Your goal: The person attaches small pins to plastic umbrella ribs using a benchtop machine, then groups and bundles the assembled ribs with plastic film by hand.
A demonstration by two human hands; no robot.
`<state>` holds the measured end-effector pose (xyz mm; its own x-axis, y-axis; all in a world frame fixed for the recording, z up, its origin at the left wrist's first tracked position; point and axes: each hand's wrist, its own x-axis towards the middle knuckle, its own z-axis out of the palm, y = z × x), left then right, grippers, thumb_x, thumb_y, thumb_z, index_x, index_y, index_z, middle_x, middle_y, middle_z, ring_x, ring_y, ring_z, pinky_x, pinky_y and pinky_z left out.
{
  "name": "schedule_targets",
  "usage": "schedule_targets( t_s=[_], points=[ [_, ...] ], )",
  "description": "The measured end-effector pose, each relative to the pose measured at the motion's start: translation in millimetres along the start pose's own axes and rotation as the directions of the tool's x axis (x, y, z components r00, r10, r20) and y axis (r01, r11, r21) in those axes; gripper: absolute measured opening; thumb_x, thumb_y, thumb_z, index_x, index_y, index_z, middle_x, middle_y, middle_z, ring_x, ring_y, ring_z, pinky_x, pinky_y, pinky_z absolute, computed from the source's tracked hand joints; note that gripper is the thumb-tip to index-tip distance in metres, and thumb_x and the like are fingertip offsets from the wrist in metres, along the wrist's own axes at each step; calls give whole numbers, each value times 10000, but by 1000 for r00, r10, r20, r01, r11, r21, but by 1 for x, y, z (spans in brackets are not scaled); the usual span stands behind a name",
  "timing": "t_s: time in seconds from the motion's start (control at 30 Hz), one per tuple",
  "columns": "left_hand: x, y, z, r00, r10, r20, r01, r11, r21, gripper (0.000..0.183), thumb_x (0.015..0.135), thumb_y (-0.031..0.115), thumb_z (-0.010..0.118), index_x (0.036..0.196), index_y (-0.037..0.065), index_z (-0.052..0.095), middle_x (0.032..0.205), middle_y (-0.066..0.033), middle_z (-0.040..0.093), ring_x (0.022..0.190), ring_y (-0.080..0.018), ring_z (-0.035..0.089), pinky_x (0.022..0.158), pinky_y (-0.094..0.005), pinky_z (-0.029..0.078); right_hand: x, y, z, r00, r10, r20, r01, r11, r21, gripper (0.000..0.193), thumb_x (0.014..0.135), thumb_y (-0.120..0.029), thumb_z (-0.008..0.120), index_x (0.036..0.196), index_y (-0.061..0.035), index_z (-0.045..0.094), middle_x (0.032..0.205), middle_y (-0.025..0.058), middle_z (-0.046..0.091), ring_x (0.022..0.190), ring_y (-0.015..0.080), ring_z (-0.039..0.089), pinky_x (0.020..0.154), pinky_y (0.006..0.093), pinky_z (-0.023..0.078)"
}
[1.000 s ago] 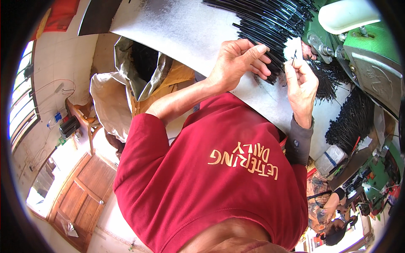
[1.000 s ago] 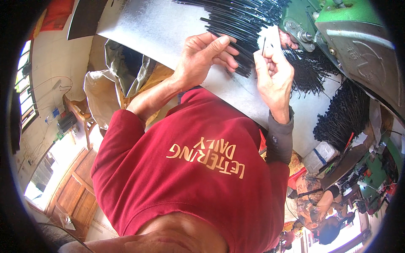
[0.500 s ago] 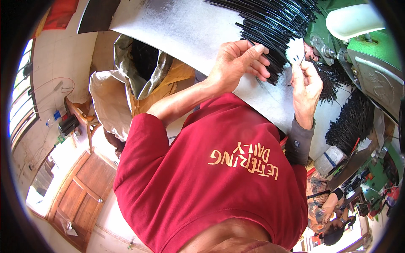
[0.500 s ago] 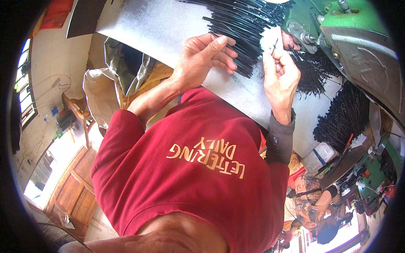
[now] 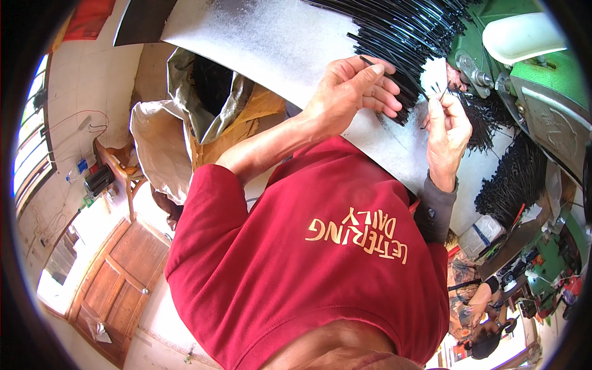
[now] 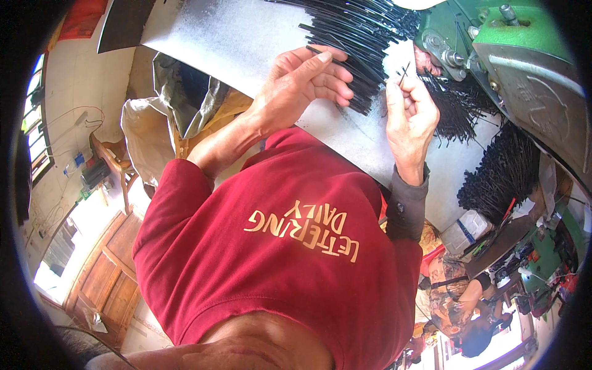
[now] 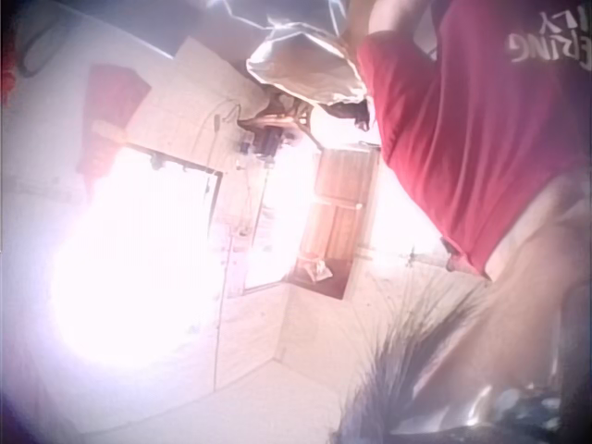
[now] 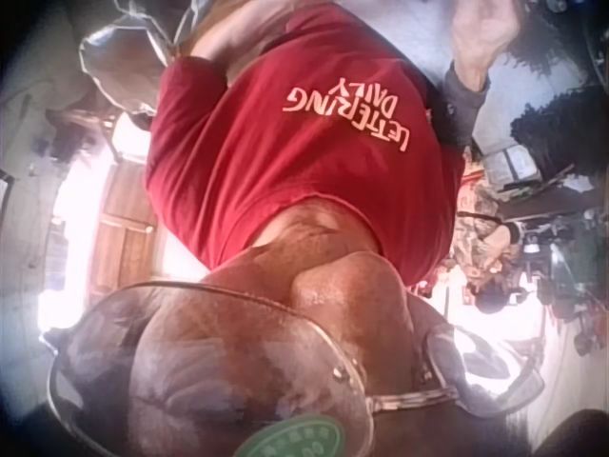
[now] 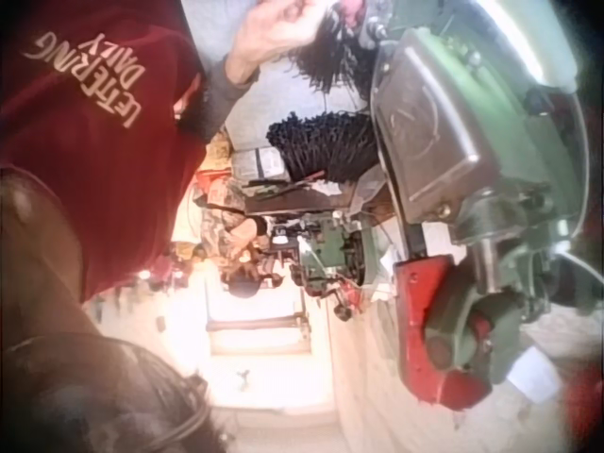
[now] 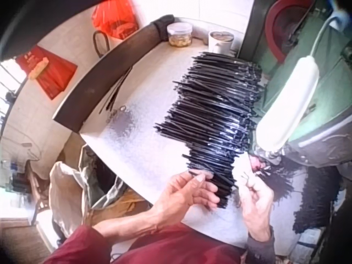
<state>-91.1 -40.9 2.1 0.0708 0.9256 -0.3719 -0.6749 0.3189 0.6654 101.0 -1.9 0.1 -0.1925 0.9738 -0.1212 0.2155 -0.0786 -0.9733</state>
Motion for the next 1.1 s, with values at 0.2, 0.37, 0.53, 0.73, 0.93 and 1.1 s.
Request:
schedule_targets(
  t_s=[0.2, 0.37, 0.53, 0.73, 0.93, 1.1],
  points=[
    [-2, 6, -2, 1000, 26, -17, -24, 995, 101, 306, 954, 175, 488, 1167, -46, 494, 820, -164, 636, 618, -214, 642, 587, -319, 544, -1, -1, 2, 1000, -1, 10, 1, 1000, -20, 100, 909, -110, 563, 912, -12, 586, 647, -35, 492, 556, 23, 415, 516, 171, 321],
    [-9, 10, 1, 957, 282, -62, -255, 926, 277, 379, 935, 176, 533, 1258, -14, 471, 760, -148, 637, 519, -177, 608, 515, -276, 508, -1, -3, 1, 999, -23, 35, 24, 999, -27, 103, 912, -111, 561, 917, -12, 587, 651, -37, 490, 559, 22, 408, 518, 170, 316],
    [-4, 8, 0, 995, 100, -12, -97, 979, 177, 352, 942, 234, 533, 1194, -11, 537, 701, -89, 623, 502, -111, 533, 505, -236, 448, -4, -10, 24, 995, -65, 78, 60, 996, 69, 50, 864, -22, 610, 902, 9, 608, 750, -65, 532, 621, 1, 433, 547, 151, 347],
    [-3, 23, -27, 886, 464, 3, -396, 753, 525, 348, 994, 298, 405, 833, 19, 537, 843, -70, 592, 773, -135, 542, 779, -280, 430, 34, 0, 10, 896, -432, -104, 370, 855, -362, 71, 812, -19, 654, 876, 9, 652, 731, 23, 575, 568, 80, 489, 516, 214, 382],
    [26, 53, -40, 773, 631, 64, -315, 294, 903, 133, 870, 141, 565, 832, 22, 610, 695, -107, 596, 618, -193, 550, 584, -299, 438, 47, 5, 15, 874, -483, 58, 416, 681, -603, 83, 787, -67, 674, 856, -21, 666, 682, 66, 575, 556, 167, 549, 519, 283, 413],
    [46, 47, -49, 730, 608, 313, -265, -170, 949, 232, 835, 250, 636, 773, 29, 669, 609, -122, 617, 571, -254, 626, 555, -355, 488, 47, -5, 19, 917, -396, 54, 337, 693, -638, 76, 789, -97, 681, 788, -28, 647, 646, 55, 566, 518, 155, 538, 520, 283, 415]
  ],
)
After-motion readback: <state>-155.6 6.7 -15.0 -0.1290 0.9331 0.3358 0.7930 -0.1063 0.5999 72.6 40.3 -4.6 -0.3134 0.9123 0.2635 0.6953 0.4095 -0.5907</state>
